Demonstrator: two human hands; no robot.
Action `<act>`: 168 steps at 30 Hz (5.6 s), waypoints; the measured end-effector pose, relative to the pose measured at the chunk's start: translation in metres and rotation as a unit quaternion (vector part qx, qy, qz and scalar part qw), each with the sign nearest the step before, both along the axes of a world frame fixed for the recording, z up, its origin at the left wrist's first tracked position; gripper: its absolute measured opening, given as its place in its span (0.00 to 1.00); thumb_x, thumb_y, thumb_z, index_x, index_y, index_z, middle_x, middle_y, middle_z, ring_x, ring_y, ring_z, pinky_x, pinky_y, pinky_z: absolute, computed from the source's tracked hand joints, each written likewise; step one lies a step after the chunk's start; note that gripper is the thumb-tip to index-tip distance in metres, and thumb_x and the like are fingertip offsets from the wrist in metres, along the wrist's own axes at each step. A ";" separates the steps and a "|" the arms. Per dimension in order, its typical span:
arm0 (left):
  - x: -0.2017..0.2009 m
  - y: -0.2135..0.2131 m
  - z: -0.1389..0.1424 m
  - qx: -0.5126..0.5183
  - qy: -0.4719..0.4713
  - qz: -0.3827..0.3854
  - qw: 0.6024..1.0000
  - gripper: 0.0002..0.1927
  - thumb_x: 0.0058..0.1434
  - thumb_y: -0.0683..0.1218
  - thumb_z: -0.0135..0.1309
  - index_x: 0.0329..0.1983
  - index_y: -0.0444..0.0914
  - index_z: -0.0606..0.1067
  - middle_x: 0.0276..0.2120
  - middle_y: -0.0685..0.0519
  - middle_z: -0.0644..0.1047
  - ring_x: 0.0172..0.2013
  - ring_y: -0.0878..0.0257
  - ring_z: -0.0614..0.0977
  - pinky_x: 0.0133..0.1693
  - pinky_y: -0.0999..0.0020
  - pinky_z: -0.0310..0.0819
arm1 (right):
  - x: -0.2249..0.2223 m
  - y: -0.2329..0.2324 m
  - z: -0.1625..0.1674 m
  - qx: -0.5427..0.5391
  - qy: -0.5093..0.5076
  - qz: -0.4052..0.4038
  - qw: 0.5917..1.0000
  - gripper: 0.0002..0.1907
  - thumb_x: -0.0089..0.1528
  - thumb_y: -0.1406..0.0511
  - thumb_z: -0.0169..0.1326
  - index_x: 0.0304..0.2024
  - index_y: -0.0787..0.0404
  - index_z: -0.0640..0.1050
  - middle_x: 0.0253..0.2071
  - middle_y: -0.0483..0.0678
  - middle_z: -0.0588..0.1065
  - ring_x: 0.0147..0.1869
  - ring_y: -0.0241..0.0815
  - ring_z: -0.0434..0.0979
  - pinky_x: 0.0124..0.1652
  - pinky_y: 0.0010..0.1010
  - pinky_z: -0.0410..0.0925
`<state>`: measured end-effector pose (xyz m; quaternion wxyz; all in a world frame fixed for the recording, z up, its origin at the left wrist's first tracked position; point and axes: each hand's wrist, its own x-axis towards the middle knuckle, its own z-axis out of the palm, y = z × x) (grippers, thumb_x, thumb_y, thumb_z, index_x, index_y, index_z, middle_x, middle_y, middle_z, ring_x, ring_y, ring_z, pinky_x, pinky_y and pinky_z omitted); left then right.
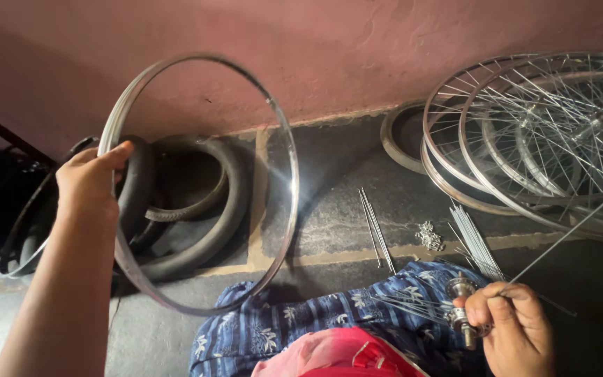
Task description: The person sits on the floor with a bicycle wheel rim across their lap and laces spokes into it. They fan spokes from the hub, insert spoke ends through the rim eyelets one at a time, and thread nipples onto the spoke ends, working around the rim.
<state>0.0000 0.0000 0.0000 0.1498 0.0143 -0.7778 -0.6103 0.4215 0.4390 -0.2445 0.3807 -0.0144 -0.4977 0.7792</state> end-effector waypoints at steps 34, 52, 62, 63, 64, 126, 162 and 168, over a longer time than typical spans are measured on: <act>0.116 0.231 -0.316 0.578 -0.370 -0.010 0.727 0.14 0.67 0.51 0.56 0.36 0.39 0.67 0.28 0.50 0.70 0.29 0.58 0.73 0.35 0.58 0.75 | -0.007 0.031 -0.031 0.021 -0.021 0.007 1.000 0.07 0.75 0.72 0.42 0.50 0.66 0.72 0.32 0.53 0.70 0.40 0.41 0.71 0.56 0.52 0.70; 0.171 0.242 -0.377 0.494 -0.549 -0.068 0.671 0.13 0.68 0.48 0.50 0.48 0.34 0.69 0.41 0.42 0.74 0.39 0.48 0.79 0.42 0.54 0.80 | -0.006 0.037 -0.039 0.019 -0.047 -0.003 0.999 0.08 0.76 0.72 0.42 0.53 0.65 0.72 0.32 0.51 0.70 0.41 0.40 0.71 0.56 0.51 0.71; 0.156 0.236 -0.349 -0.096 -0.352 0.100 0.926 0.51 0.44 0.45 0.72 0.68 0.33 0.58 0.62 0.38 0.65 0.64 0.43 0.66 0.63 0.58 0.63 | -0.003 0.048 -0.051 0.011 -0.027 0.006 1.000 0.07 0.76 0.71 0.42 0.50 0.67 0.72 0.32 0.51 0.70 0.41 0.40 0.71 0.58 0.52 0.70; 0.157 0.232 -0.348 -0.152 -0.304 0.073 0.938 0.49 0.44 0.45 0.71 0.67 0.37 0.59 0.64 0.39 0.64 0.65 0.44 0.65 0.63 0.57 0.62 | -0.002 0.048 -0.052 0.013 -0.032 0.004 0.999 0.07 0.76 0.72 0.42 0.50 0.67 0.72 0.32 0.51 0.70 0.41 0.40 0.71 0.58 0.53 0.70; 0.156 0.227 -0.347 -0.207 -0.250 0.045 0.945 0.47 0.44 0.46 0.70 0.67 0.40 0.61 0.65 0.41 0.63 0.66 0.44 0.64 0.64 0.57 0.61 | -0.002 0.047 -0.052 0.016 -0.033 0.001 0.999 0.07 0.76 0.72 0.42 0.50 0.67 0.72 0.32 0.51 0.70 0.41 0.40 0.71 0.58 0.53 0.70; 0.056 0.210 -0.046 0.212 0.025 -0.164 0.963 0.13 0.57 0.37 0.62 0.45 0.35 0.77 0.21 0.58 0.72 0.17 0.71 0.69 0.19 0.74 0.62 | 0.036 0.014 -0.022 0.055 -0.003 0.001 0.999 0.08 0.75 0.72 0.41 0.52 0.64 0.73 0.33 0.49 0.70 0.38 0.39 0.71 0.56 0.51 0.71; 0.217 0.135 -0.075 0.007 0.070 -0.192 0.979 0.46 0.47 0.44 0.63 0.70 0.42 0.58 0.42 0.49 0.83 0.40 0.64 0.85 0.44 0.68 0.79 | -0.120 -0.041 0.017 0.251 0.024 -0.059 0.966 0.09 0.71 0.74 0.42 0.53 0.65 0.70 0.30 0.45 0.68 0.30 0.32 0.65 0.37 0.31 0.74; 0.165 0.139 -0.019 -0.003 0.110 -0.155 0.982 0.39 0.59 0.42 0.57 0.74 0.40 0.58 0.43 0.50 0.80 0.41 0.62 0.83 0.44 0.67 0.79 | -0.150 -0.065 0.006 0.331 0.042 -0.103 0.937 0.13 0.68 0.75 0.43 0.55 0.68 0.71 0.27 0.45 0.74 0.30 0.32 0.72 0.34 0.25 0.72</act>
